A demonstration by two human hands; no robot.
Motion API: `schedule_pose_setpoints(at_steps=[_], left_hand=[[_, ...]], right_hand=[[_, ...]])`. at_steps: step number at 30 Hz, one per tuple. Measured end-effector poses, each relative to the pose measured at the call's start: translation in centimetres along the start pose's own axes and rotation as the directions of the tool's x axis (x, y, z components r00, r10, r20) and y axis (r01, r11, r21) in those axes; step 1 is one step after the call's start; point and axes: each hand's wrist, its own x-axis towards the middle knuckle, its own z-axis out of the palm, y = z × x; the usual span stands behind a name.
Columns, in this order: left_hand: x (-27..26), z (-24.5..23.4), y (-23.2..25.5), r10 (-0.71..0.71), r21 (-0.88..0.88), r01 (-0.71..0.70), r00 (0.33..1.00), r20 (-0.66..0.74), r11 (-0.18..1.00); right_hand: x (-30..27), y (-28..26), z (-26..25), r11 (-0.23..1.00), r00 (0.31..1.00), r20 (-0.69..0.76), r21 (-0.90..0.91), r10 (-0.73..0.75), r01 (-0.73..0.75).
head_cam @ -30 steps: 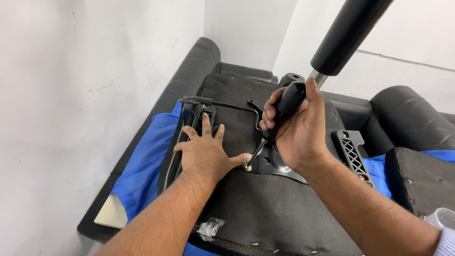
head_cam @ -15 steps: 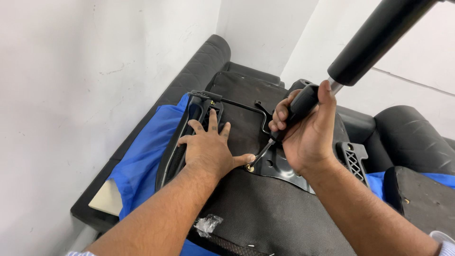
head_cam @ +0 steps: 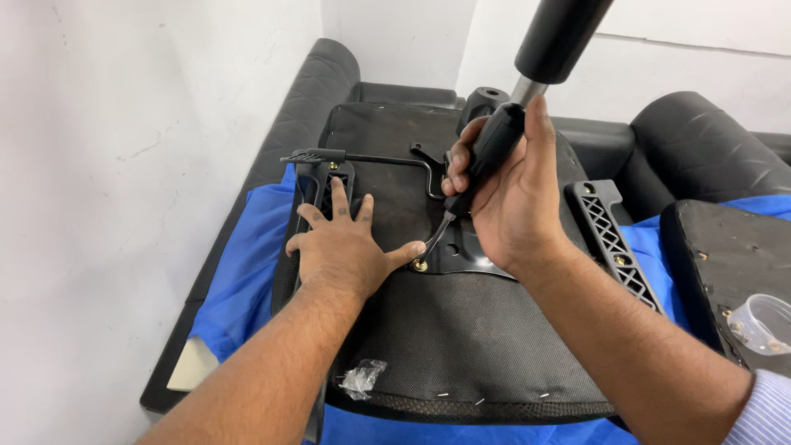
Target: The person uses a screwdriver to tighten screws into a black metal base attached to a vertical pole on an overturned chair. The person holds the base steady with one hand while turning the screwdriver with the other to secure the assembly.
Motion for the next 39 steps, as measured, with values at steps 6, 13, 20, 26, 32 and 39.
schedule_pose_setpoints(at_steps=[6, 13, 20, 26, 32, 39], left_hand=[[-0.1, -0.1, -0.1, 0.012, 0.014, -0.012, 1.000, -0.012, 1.000], [-0.1, -0.2, -0.1, 0.020, 0.028, -0.020, 1.000, 0.000, 0.999], [0.0, -0.1, -0.3, 0.029, 0.021, -0.028, 0.999, -0.027, 0.999], [0.0, -0.1, -0.2, 0.023, -0.003, -0.023, 1.000, -0.016, 1.000], [-0.1, -0.1, -0.2, 0.022, -0.001, -0.022, 1.000, -0.010, 1.000], [0.0, -0.2, -0.2, 0.026, 0.008, -0.026, 1.000, -0.016, 1.000]], right_hand=[[0.2, 0.5, -0.4, 0.999, 0.998, -0.057, -0.035, -0.019, 0.017], [-0.3, -0.3, -0.5, 1.000, 0.995, -0.095, -0.005, 0.024, -0.024], [-0.7, -0.4, -0.4, 1.000, 0.995, -0.098, 0.010, 0.019, -0.018], [-0.9, -0.3, -1.1, 0.999, 0.999, -0.048, 0.034, -0.013, 0.015], [-0.5, 0.2, -0.7, 1.000, 0.995, -0.098, -0.006, -0.019, 0.019], [-0.3, -0.3, -0.3, 1.000, 0.997, -0.071, 0.022, 0.011, -0.010]])
